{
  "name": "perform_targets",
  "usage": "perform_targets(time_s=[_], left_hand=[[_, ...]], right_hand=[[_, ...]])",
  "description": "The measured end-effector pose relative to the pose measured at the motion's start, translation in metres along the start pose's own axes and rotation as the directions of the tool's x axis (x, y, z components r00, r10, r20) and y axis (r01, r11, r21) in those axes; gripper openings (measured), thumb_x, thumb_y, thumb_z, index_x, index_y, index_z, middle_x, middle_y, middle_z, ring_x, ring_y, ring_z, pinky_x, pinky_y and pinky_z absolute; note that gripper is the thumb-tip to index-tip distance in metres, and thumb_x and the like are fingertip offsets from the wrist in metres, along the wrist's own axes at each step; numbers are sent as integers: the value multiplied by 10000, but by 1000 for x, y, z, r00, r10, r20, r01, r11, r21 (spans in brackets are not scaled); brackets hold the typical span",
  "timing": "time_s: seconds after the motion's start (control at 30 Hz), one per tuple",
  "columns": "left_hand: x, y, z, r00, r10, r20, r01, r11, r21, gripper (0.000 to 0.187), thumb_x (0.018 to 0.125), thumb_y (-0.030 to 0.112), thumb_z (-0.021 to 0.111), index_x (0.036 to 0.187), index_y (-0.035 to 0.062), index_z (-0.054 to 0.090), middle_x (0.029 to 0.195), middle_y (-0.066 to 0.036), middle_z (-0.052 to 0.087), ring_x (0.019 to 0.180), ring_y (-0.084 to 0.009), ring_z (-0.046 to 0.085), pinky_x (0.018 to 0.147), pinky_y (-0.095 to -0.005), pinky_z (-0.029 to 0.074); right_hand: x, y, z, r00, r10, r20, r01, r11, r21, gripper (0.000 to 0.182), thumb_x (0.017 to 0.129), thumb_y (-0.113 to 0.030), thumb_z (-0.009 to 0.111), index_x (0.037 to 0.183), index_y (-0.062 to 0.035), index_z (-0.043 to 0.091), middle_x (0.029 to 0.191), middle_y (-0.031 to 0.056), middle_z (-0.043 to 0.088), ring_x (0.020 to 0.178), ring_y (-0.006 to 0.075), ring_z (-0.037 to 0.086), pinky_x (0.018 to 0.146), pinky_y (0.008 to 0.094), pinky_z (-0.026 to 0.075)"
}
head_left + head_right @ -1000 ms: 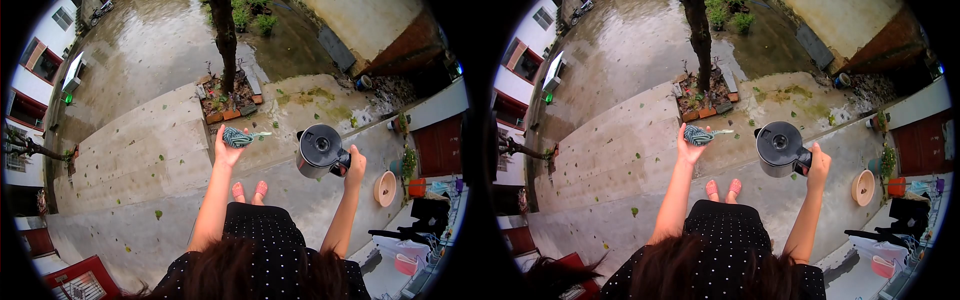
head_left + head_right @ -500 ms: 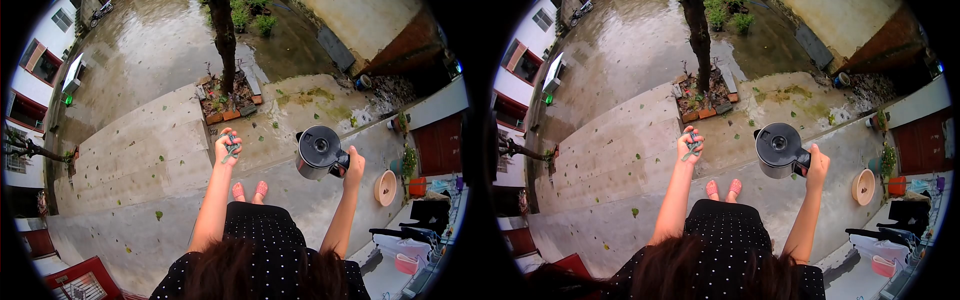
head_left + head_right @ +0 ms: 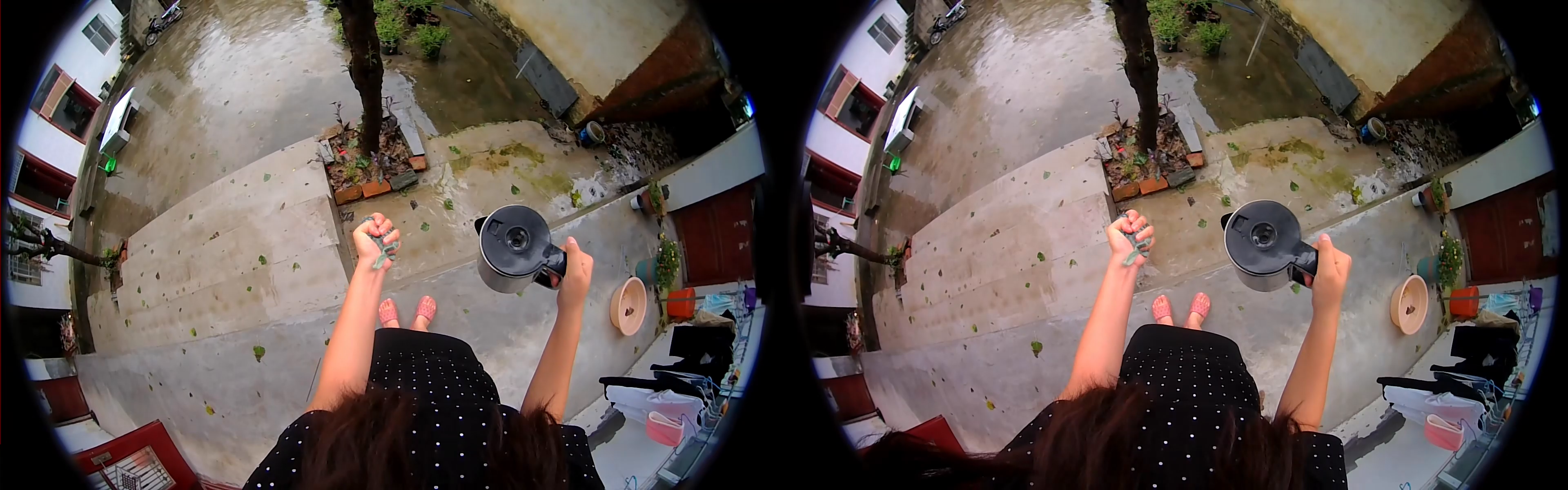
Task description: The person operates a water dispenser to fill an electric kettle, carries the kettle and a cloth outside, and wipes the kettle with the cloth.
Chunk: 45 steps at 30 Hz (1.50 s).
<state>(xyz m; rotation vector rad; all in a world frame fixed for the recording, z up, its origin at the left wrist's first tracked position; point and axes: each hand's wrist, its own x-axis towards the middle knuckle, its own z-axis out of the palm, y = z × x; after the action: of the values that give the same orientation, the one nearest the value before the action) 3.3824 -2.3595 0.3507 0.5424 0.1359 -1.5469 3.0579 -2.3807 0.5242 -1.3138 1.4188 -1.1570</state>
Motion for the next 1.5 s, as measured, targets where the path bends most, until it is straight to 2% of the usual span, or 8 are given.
perform_targets(time_s=[0.13,0.27,0.43,0.93,1.13,1.27,1.47,1.5], left_hand=[[4,-8,1,992,48,-121,-38,996,85,92,676,114,458,757,155,472,662,6,490,510,-150,474,361,-284,303],[-5,-13,16,986,-8,-168,15,999,40,143,794,196,522,915,120,521,850,-74,590,732,-264,590,592,-379,482],[-5,-15,8,995,-91,39,93,994,-56,311,866,299,478,1119,120,492,1117,-117,566,1029,-316,539,894,-458,430],[-5,-22,13,991,-125,47,122,991,56,311,899,316,485,1153,145,537,1102,-60,605,996,-246,581,861,-449,460],[3,-16,5,982,-167,-93,162,985,-62,190,846,314,595,880,137,535,930,-58,597,847,-227,612,784,-463,501],[8,-15,5,986,-55,-159,36,992,-117,155,761,141,638,767,145,483,827,-38,539,744,-206,584,723,-450,524],[26,-8,-10,997,-48,52,60,965,-254,247,659,-96,494,730,130,425,885,-42,490,873,-214,528,525,-308,481],[24,-7,-6,996,-84,-18,75,953,-294,243,717,-96,537,763,132,465,928,-51,505,837,-211,536,440,-228,410]], right_hand=[[3,-8,9,998,-41,38,45,993,-108,485,943,-245,443,523,-12,517,411,-8,407,340,64,322,356,251,234],[11,-26,32,988,-102,118,132,953,-274,468,933,-212,462,526,17,505,417,-14,398,371,65,332,375,276,242],[24,-49,68,917,-272,293,390,766,-511,413,888,-194,516,544,34,497,488,195,436,406,335,365,438,389,323],[51,-86,120,727,-351,590,686,336,-645,481,893,-280,470,501,-17,561,485,185,498,474,370,507,487,442,409],[59,-86,113,788,-349,507,616,430,-660,478,899,-283,467,518,-11,563,519,196,507,498,376,511,500,447,405],[57,-85,104,876,-239,420,466,648,-602,474,910,-269,463,538,17,529,501,196,463,443,344,433,473,410,360],[52,-60,95,939,-82,335,178,947,-267,497,934,-240,469,520,33,457,410,49,386,378,123,324,399,313,272],[48,-60,95,941,-79,330,164,957,-239,499,937,-237,467,516,31,454,416,29,383,388,103,324,395,304,262]])
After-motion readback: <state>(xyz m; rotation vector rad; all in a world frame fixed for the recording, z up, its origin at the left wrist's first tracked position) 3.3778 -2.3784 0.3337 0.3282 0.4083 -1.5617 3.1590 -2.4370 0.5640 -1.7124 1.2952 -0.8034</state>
